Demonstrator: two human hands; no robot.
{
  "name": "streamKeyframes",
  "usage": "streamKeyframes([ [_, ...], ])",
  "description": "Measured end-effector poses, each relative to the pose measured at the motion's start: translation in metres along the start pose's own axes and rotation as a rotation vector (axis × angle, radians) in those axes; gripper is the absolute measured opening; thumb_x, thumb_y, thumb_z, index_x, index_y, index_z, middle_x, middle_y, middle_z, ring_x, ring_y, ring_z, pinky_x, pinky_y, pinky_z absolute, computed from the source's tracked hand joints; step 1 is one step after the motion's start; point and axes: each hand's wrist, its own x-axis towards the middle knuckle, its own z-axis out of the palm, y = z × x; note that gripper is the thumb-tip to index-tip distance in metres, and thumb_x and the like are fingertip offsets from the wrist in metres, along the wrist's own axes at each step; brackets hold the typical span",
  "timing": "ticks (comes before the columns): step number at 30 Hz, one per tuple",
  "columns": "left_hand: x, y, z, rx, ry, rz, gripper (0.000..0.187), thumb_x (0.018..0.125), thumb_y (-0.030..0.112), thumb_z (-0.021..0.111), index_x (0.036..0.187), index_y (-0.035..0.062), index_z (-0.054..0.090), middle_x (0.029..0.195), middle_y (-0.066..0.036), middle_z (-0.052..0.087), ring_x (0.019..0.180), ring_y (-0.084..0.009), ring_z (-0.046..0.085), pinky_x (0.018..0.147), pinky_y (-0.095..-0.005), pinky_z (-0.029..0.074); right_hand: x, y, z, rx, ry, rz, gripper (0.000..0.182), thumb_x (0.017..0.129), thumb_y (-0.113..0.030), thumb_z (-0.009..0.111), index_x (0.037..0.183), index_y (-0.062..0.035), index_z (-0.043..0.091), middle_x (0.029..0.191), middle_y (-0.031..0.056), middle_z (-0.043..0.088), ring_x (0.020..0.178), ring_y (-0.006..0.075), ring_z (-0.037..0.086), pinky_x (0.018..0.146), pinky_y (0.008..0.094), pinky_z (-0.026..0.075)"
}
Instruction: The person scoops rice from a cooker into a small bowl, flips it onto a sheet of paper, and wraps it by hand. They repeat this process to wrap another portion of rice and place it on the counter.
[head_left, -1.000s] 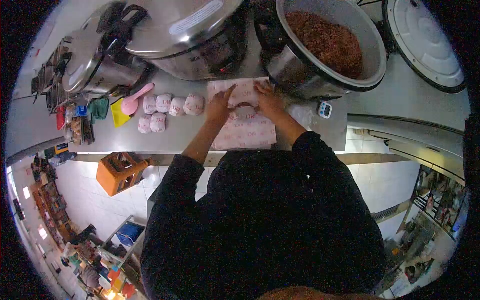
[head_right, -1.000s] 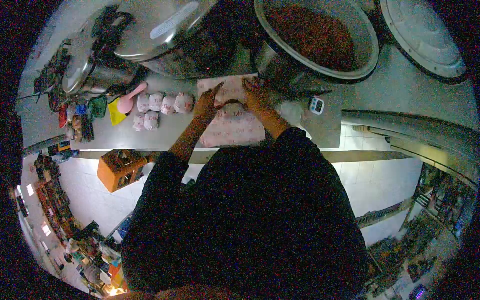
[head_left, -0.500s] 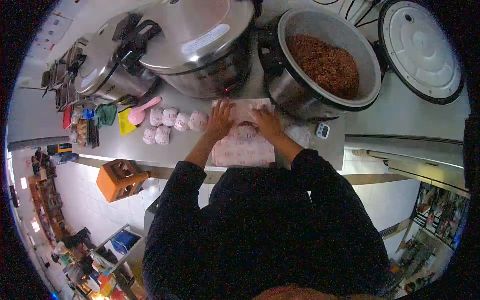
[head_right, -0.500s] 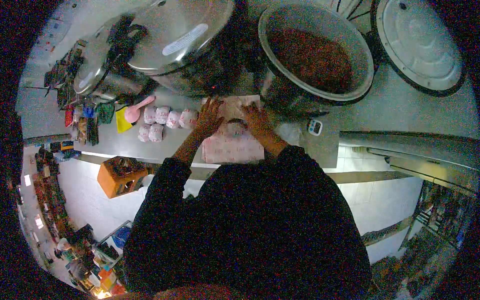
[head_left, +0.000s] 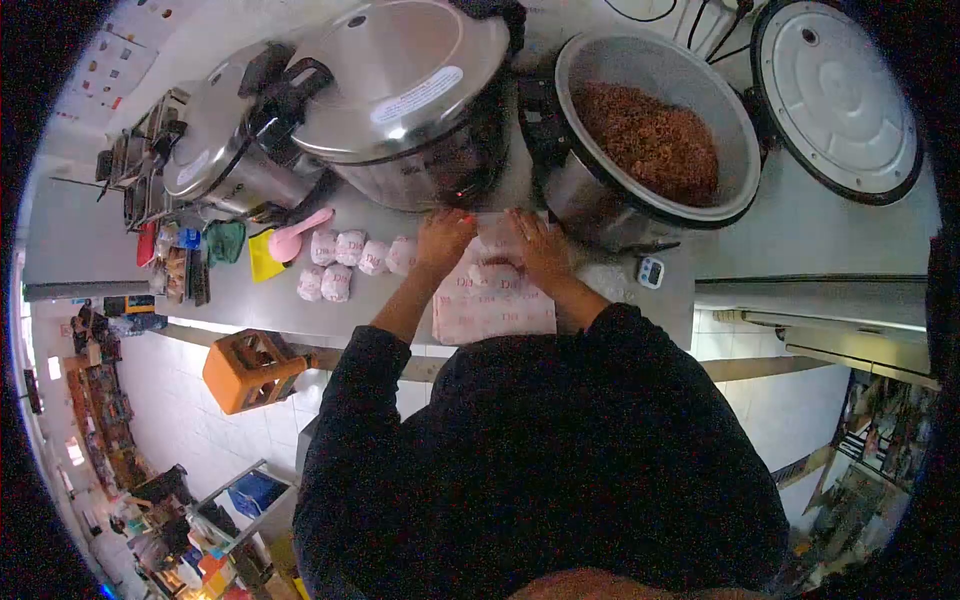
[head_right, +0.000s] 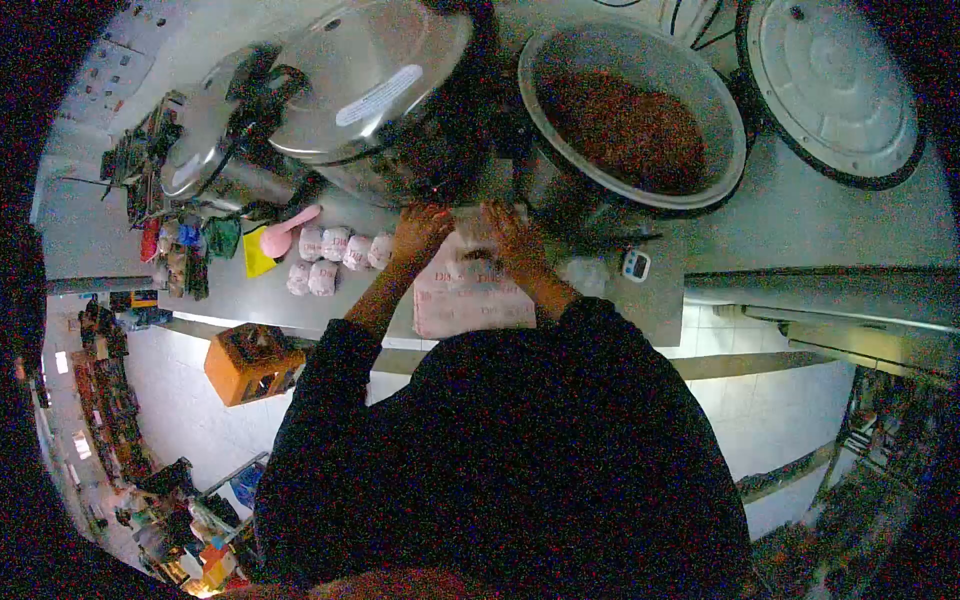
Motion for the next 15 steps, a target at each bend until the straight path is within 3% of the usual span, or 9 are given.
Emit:
streamKeyframes([
  [5, -0.007, 0.015, -0.039, -0.098, 0.167, 0.123, 0.011, 0.083, 0.017, 0.063, 0.093, 0.0175, 0.065, 0.1, 0.0, 0.065, 0.102, -0.0289, 0.059, 0.09, -0.0454, 0.046, -0.009, -0.008, -0.015, -0.093, 0.072, -0.119, 0.089, 0.079, -0.037, 0.07, 0.154, -0.0157, 0.026, 0.157, 0.0056, 0.032, 0.141, 0.0273, 0.034, 0.108, 0.0615, 0.031],
  [6, -0.011, 0.015, -0.047, 0.019, 0.091, 0.196, 0.017, 0.08, 0.016, 0.064, 0.096, 0.0189, 0.067, 0.095, 0.001, 0.066, 0.098, -0.0273, 0.06, 0.088, -0.0441, 0.047, -0.012, -0.01, -0.022, -0.083, 0.054, -0.149, 0.087, 0.08, -0.037, 0.068, 0.154, -0.0162, 0.027, 0.155, 0.005, 0.035, 0.139, 0.0268, 0.036, 0.108, 0.0624, 0.03],
  [9, -0.04, 0.008, -0.022, -0.145, 0.075, 0.335, 0.019, 0.08, 0.026, 0.064, 0.098, 0.019, 0.067, 0.099, -0.004, 0.065, 0.096, -0.0278, 0.059, 0.079, -0.0479, 0.046, -0.016, -0.011, -0.032, -0.108, 0.041, -0.223, 0.079, 0.081, -0.034, 0.064, 0.152, -0.0173, 0.032, 0.147, 0.0033, 0.044, 0.133, 0.0257, 0.043, 0.106, 0.0649, 0.029],
  [10, -0.044, 0.019, -0.034, -0.031, 0.105, 0.353, 0.02, 0.082, 0.029, 0.064, 0.098, 0.0176, 0.067, 0.092, -0.003, 0.066, 0.088, -0.0247, 0.062, 0.075, -0.0461, 0.047, -0.022, -0.007, -0.023, -0.151, 0.053, -0.244, 0.077, 0.082, -0.033, 0.064, 0.151, -0.0175, 0.034, 0.142, 0.0028, 0.047, 0.131, 0.0256, 0.045, 0.105, 0.0656, 0.029],
  [13, -0.064, 0.039, -0.042, -0.128, -0.032, 0.24, 0.022, 0.082, 0.021, 0.062, 0.103, 0.0196, 0.069, 0.097, -0.002, 0.068, 0.098, -0.0233, 0.061, 0.082, -0.0418, 0.051, -0.038, 0.003, -0.016, -0.119, 0.175, -0.383, 0.059, 0.085, -0.026, 0.059, 0.142, -0.0186, 0.048, 0.125, 0.0016, 0.057, 0.118, 0.0247, 0.054, 0.101, 0.0657, 0.031],
  [15, -0.079, 0.052, -0.051, -0.495, -0.15, -0.007, 0.023, 0.092, 0.027, 0.055, 0.108, 0.0184, 0.069, 0.102, -0.006, 0.067, 0.102, -0.0269, 0.06, 0.089, -0.0427, 0.049, -0.056, 0.009, -0.001, 0.022, 0.136, -0.333, 0.045, 0.086, -0.022, 0.058, 0.131, -0.0193, 0.058, 0.119, 0.0035, 0.06, 0.113, 0.0229, 0.056, 0.1, 0.0636, 0.033],
])
